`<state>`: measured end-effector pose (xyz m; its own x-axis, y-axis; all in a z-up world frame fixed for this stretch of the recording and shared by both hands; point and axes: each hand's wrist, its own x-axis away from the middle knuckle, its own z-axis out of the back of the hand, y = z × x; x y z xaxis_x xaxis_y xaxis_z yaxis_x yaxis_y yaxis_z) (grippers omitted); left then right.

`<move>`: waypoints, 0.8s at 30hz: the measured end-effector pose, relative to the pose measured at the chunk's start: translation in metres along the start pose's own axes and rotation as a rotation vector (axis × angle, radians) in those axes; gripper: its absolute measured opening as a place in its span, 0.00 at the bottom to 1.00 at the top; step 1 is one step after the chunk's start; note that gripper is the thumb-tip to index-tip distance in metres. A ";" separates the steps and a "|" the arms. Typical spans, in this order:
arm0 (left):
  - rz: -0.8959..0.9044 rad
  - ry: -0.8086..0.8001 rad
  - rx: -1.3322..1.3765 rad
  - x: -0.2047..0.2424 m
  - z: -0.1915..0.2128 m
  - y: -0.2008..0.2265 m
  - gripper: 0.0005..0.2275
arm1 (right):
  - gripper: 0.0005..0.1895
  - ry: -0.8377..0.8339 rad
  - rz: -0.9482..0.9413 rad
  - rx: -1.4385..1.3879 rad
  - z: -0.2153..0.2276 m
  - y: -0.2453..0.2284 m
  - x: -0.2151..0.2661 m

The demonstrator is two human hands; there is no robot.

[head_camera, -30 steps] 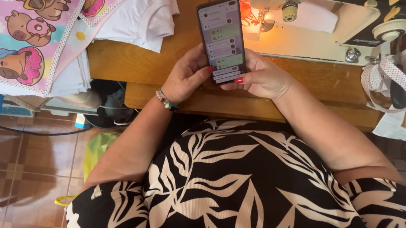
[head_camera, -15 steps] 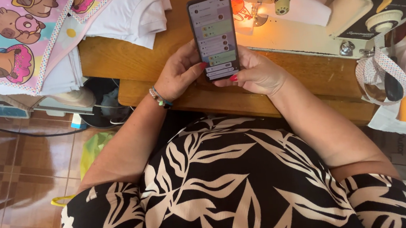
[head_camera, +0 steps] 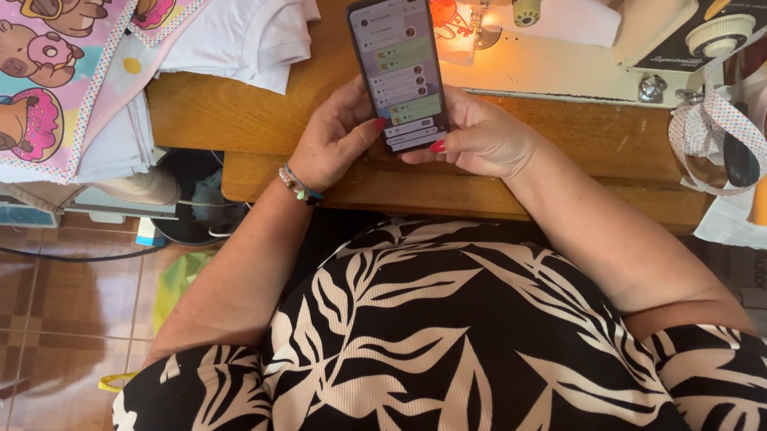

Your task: Positioning and adjusting decorative patches on fabric pieces at a sewing station

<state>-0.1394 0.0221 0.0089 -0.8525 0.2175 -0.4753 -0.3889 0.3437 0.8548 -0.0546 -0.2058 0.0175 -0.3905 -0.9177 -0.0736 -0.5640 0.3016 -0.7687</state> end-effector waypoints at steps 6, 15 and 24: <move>0.007 0.000 0.002 0.001 0.000 -0.002 0.28 | 0.31 -0.016 -0.031 -0.050 -0.003 -0.002 -0.001; -0.011 0.012 0.029 0.004 0.002 -0.006 0.29 | 0.31 0.015 -0.046 -0.053 -0.001 -0.002 -0.002; -0.005 0.005 0.039 0.004 0.002 -0.005 0.29 | 0.32 0.016 -0.048 -0.042 -0.003 -0.004 -0.002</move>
<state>-0.1400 0.0226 0.0027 -0.8525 0.2112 -0.4781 -0.3789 0.3803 0.8437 -0.0540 -0.2044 0.0232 -0.3732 -0.9274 -0.0266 -0.6127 0.2679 -0.7435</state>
